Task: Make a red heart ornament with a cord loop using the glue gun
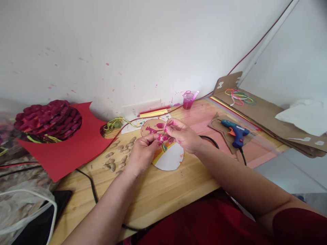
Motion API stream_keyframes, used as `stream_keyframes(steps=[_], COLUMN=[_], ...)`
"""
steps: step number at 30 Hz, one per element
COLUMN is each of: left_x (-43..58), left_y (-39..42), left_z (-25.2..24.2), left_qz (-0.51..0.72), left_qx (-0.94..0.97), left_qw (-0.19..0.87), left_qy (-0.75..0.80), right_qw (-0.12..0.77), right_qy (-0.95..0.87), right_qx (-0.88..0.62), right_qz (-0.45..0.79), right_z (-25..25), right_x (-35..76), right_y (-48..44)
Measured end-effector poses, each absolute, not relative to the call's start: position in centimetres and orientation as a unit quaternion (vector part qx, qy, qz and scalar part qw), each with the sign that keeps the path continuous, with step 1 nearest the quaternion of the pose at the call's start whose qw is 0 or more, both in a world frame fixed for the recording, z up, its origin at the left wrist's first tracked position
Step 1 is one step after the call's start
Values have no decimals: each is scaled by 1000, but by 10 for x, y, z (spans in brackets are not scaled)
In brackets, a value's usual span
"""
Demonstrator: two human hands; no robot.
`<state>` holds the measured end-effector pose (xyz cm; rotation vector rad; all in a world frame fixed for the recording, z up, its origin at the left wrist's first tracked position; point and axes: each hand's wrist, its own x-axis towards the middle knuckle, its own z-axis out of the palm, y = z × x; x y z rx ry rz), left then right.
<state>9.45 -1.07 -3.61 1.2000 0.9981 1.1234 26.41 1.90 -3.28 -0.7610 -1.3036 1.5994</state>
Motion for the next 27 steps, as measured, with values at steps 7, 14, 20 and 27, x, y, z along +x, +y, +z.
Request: stream_keyframes(steps=[7, 14, 20, 27], left_x=[96, 97, 98, 92], left_y=[-13, -15, -16, -10], left_z=[-40, -37, -35, -31], left_qz=[439, 418, 428, 522], left_qx=[431, 420, 421, 319], left_qw=[672, 686, 694, 682], left_qy=[412, 422, 397, 401], right_qw=[481, 479, 475, 471], right_qy=[-508, -480, -453, -451], right_qx=[-306, -304, -318, -417], right_qz=[646, 669, 685, 633], right_z=[-34, -34, -35, -34], right_x=[262, 263, 263, 264], right_y=[20, 22, 24, 27])
